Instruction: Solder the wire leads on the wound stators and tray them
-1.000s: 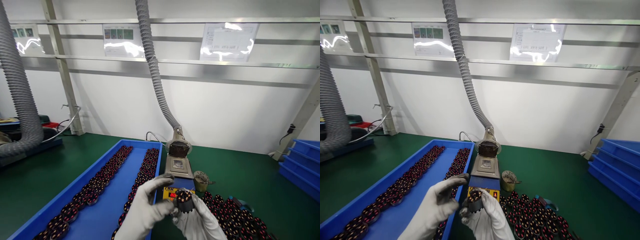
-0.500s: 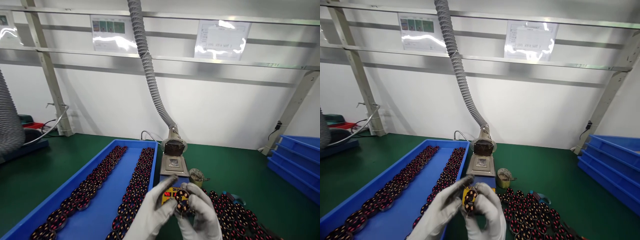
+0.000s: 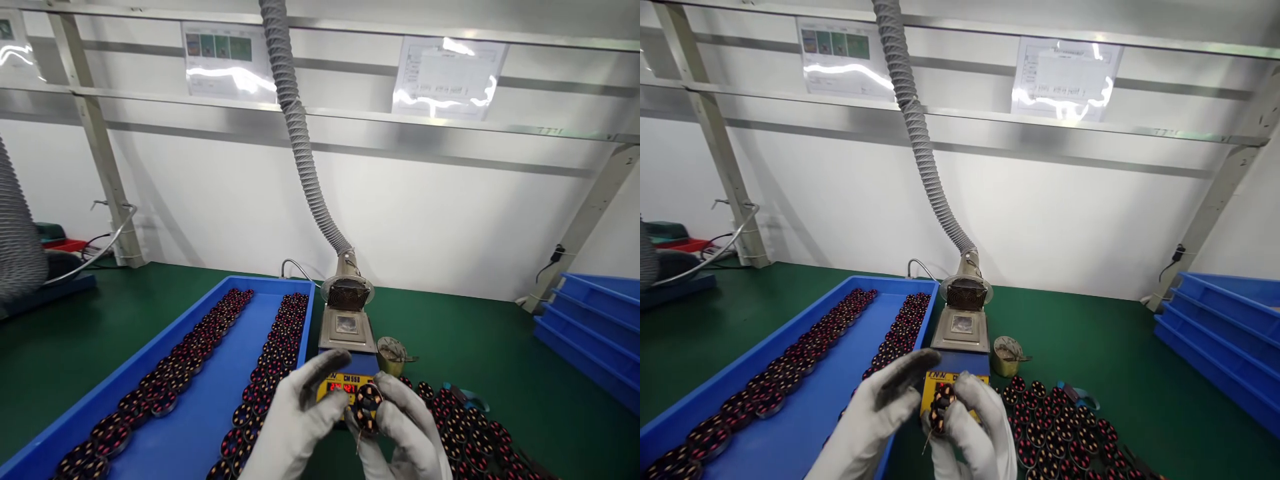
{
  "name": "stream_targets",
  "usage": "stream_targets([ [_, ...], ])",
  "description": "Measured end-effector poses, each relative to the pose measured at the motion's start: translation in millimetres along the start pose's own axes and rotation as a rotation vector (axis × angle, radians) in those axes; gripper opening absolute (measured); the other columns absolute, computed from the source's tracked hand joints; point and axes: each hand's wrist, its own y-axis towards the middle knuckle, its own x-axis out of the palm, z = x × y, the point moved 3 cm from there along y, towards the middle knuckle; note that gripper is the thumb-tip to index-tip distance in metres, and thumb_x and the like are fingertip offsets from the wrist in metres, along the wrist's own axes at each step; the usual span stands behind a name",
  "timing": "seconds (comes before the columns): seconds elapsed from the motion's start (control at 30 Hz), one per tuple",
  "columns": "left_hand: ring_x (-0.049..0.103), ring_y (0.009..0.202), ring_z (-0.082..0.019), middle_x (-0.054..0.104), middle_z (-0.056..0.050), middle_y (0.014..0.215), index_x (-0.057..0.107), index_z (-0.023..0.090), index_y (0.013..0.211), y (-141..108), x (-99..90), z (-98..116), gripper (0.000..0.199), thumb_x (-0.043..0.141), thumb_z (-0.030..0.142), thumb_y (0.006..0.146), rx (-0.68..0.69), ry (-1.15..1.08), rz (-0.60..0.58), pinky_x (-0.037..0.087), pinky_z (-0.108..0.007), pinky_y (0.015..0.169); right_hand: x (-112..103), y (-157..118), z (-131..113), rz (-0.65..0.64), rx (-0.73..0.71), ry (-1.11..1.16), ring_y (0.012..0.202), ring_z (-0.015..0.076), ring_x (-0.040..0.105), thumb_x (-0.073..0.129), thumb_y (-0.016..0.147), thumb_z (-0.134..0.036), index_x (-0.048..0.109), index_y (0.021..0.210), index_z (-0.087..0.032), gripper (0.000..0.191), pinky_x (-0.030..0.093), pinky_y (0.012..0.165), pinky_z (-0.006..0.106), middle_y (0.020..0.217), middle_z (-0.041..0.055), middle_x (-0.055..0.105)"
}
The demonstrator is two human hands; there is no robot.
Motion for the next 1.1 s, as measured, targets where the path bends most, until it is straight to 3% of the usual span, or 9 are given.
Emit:
stream_targets([
  [0.07, 0.067, 0.078, -0.02, 0.072, -0.008, 0.087, 0.073, 0.02, 0.08, -2, 5.0, -5, 0.025, 0.082, 0.031, 0.059, -0.024, -0.006, 0.011, 0.053, -0.019, 0.07, 2, 0, -2, -0.016, -0.032, -0.004, 0.097, 0.0231, 0.059, 0.062, 0.068, -0.005, 0.057, 0.114, -0.036, 0.056, 0.052, 0.078, 0.039, 0.109, 0.0012, 0.06],
  [0.13, 0.067, 0.069, -0.017, 0.072, -0.005, 0.08, 0.073, 0.021, 0.07, -4, 6.7, -7, 0.018, 0.083, 0.029, 0.057, 0.055, -0.079, 0.142, 0.053, -0.017, 0.065, 3, 0, -3, -0.027, -0.054, -0.006, 0.096, 0.0239, 0.059, 0.062, 0.067, -0.003, 0.056, 0.116, -0.036, 0.059, 0.051, 0.079, 0.041, 0.105, 0.0014, 0.062],
  [0.27, 0.067, 0.069, -0.016, 0.073, -0.002, 0.08, 0.073, 0.024, 0.072, -8, 3.3, -6, 0.019, 0.083, 0.032, 0.058, 0.19, -0.2, 0.254, 0.052, -0.016, 0.068, 4, -1, -3, -0.028, -0.082, 0.01, 0.094, 0.0238, 0.06, 0.064, 0.066, -0.004, 0.056, 0.116, -0.035, 0.059, 0.051, 0.079, 0.043, 0.105, 0.0017, 0.062],
  [0.43, 0.065, 0.088, -0.018, 0.071, -0.005, 0.093, 0.071, 0.023, 0.091, -7, 8.4, -2, 0.031, 0.081, 0.025, 0.062, 0.026, -0.069, 0.056, 0.051, -0.017, 0.076, 4, -1, -3, -0.024, -0.096, 0.012, 0.095, 0.0236, 0.059, 0.063, 0.067, -0.005, 0.055, 0.118, -0.035, 0.059, 0.05, 0.08, 0.043, 0.107, 0.0012, 0.061],
  [0.67, 0.064, 0.071, -0.018, 0.071, -0.007, 0.077, 0.07, 0.014, 0.077, -7, 10.4, 2, 0.025, 0.081, 0.026, 0.059, -0.06, 0.003, 0.104, 0.052, -0.02, 0.065, 6, -6, -5, -0.08, -0.12, 0.016, 0.095, 0.0239, 0.06, 0.062, 0.073, -0.013, 0.054, 0.119, -0.032, 0.05, 0.052, 0.08, 0.044, 0.106, 0.0036, 0.062],
  [0.77, 0.064, 0.085, -0.018, 0.071, -0.005, 0.091, 0.069, 0.019, 0.09, -9, 5.3, 5, 0.023, 0.074, 0.032, 0.072, -0.01, -0.075, 0.133, 0.051, -0.021, 0.076, 5, -4, -6, -0.101, -0.132, 0.01, 0.095, 0.0246, 0.06, 0.063, 0.074, -0.011, 0.056, 0.116, -0.026, 0.045, 0.054, 0.077, 0.044, 0.109, 0.0064, 0.061],
  [0.87, 0.059, 0.099, -0.017, 0.067, -0.003, 0.106, 0.065, 0.023, 0.103, -10, 8.7, 8, 0.026, 0.068, 0.031, 0.079, 0.024, -0.107, 0.047, 0.046, -0.022, 0.088, 3, -2, -6, -0.1, -0.165, 0.003, 0.096, 0.0264, 0.06, 0.064, 0.073, -0.004, 0.058, 0.112, -0.018, 0.042, 0.054, 0.075, 0.047, 0.112, 0.0098, 0.06],
  [0.97, 0.063, 0.08, -0.015, 0.07, -0.002, 0.086, 0.069, 0.02, 0.088, -8, 14.1, 4, 0.021, 0.076, 0.022, 0.069, -0.041, -0.11, 0.022, 0.05, -0.017, 0.074, 3, -2, -6, -0.176, -0.216, 0.006, 0.1, 0.0277, 0.058, 0.063, 0.073, -0.002, 0.055, 0.116, -0.014, 0.045, 0.053, 0.078, 0.048, 0.116, 0.0118, 0.057],
  [1.1, 0.062, 0.07, -0.01, 0.07, 0.003, 0.077, 0.07, 0.021, 0.078, -7, 8.5, 2, 0.013, 0.077, 0.02, 0.067, 0.016, -0.118, 0.161, 0.049, -0.013, 0.068, 4, -3, -4, -0.212, -0.239, -0.002, 0.1, 0.0264, 0.058, 0.063, 0.072, -0.001, 0.054, 0.118, -0.015, 0.048, 0.052, 0.078, 0.047, 0.116, 0.0115, 0.057],
])
